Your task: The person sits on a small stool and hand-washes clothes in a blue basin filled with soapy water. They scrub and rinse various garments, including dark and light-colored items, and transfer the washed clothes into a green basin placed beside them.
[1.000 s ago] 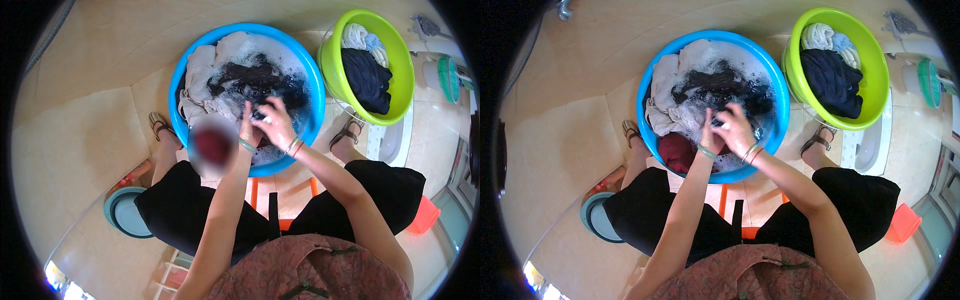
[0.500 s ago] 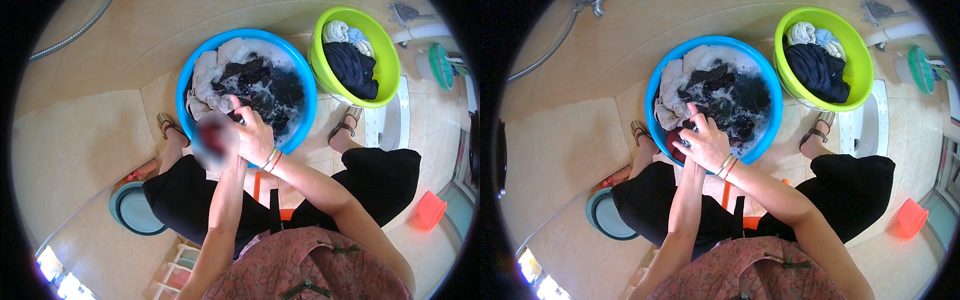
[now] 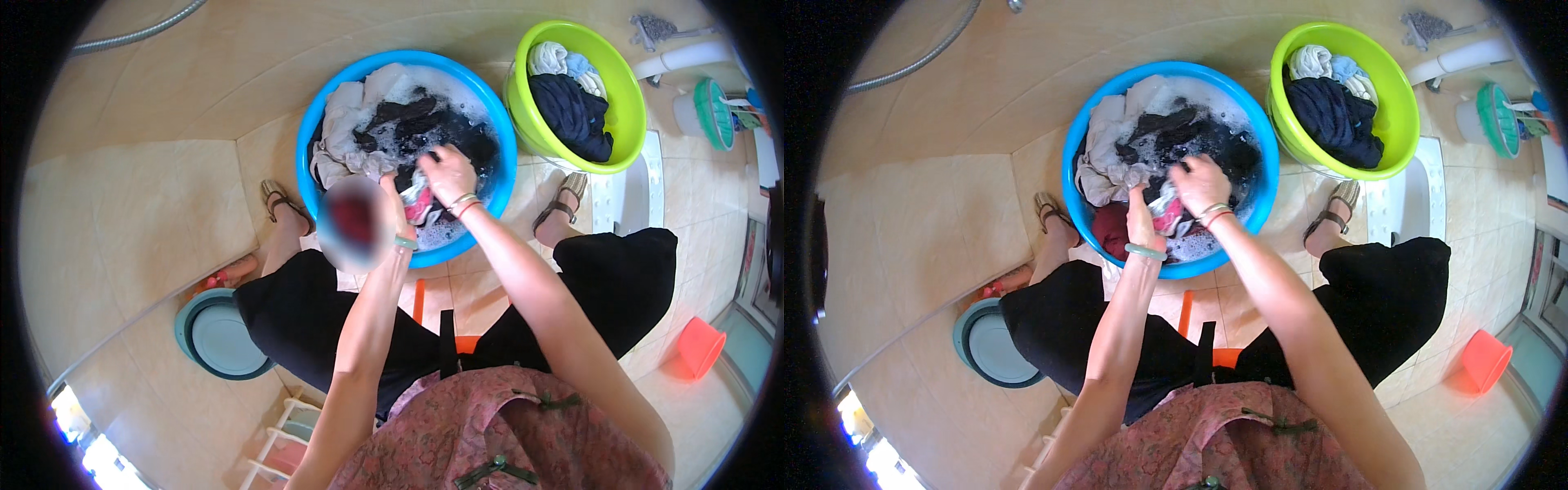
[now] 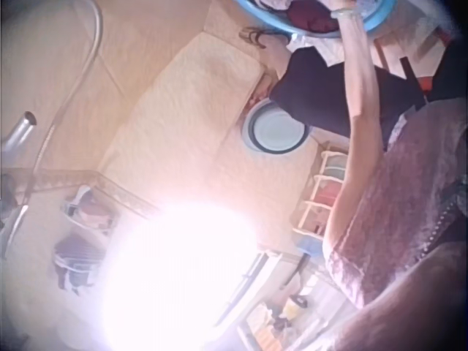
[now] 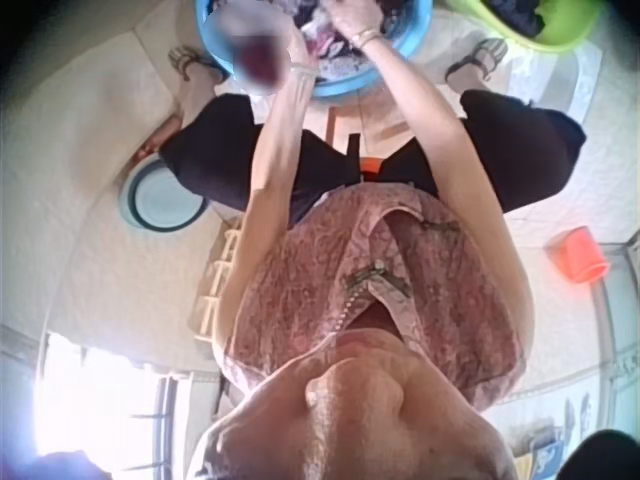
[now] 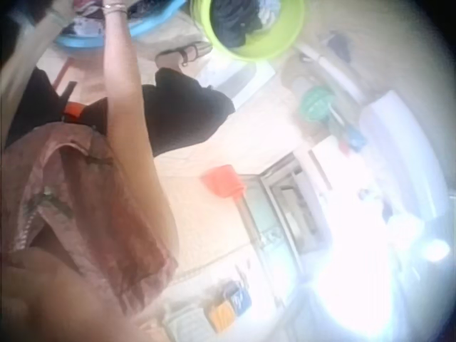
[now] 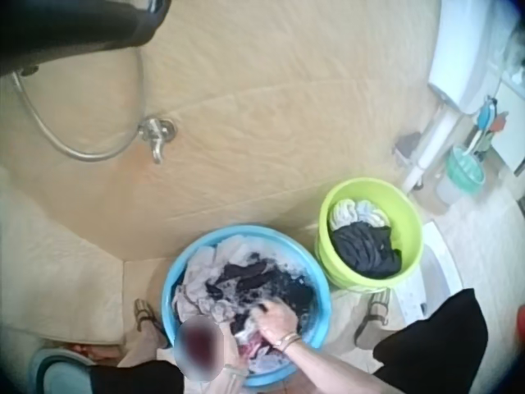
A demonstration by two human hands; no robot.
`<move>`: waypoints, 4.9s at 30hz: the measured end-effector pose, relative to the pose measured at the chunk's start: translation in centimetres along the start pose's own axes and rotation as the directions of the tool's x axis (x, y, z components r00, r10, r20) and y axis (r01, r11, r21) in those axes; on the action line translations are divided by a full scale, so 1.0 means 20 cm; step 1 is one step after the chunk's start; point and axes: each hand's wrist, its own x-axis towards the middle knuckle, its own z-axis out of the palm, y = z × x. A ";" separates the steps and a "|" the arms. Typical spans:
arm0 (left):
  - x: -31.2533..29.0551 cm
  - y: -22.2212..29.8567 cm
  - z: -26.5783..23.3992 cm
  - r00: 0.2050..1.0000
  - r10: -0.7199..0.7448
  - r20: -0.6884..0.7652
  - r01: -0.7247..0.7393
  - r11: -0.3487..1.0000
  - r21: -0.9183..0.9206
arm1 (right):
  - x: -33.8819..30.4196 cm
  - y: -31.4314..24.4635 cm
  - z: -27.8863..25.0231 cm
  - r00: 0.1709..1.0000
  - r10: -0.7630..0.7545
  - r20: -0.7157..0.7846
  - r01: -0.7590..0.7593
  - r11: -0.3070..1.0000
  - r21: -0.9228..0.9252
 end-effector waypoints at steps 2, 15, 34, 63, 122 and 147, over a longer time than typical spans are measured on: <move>0.07 -0.06 -0.02 0.990 -0.072 0.122 0.088 0.988 -0.125 | 0.06 0.19 0.02 0.975 0.183 0.127 -0.202 0.966 0.163; 0.03 -0.05 -0.05 0.914 -0.091 0.395 -0.215 0.718 0.662 | -0.04 -0.02 -0.32 0.934 -0.338 0.113 0.196 0.752 0.629; -0.13 0.33 -0.03 0.744 -0.173 0.645 0.307 0.946 -0.100 | -0.09 -0.07 -0.38 0.981 -0.130 0.144 0.003 0.755 0.656; 0.07 -0.12 -0.51 0.900 -0.389 0.196 0.377 0.921 0.099 | -0.26 -0.63 -1.03 0.819 -0.521 -0.241 0.261 -0.036 0.965; -0.01 -0.03 0.04 0.437 -0.356 0.826 0.706 0.705 -0.070 | -0.48 -0.28 -0.52 0.986 -0.124 0.113 -0.018 0.595 0.803; -0.55 0.20 0.10 0.646 -0.327 0.690 0.747 0.458 -0.482 | -0.18 0.12 -0.27 0.893 -0.118 0.434 -0.450 -0.273 0.850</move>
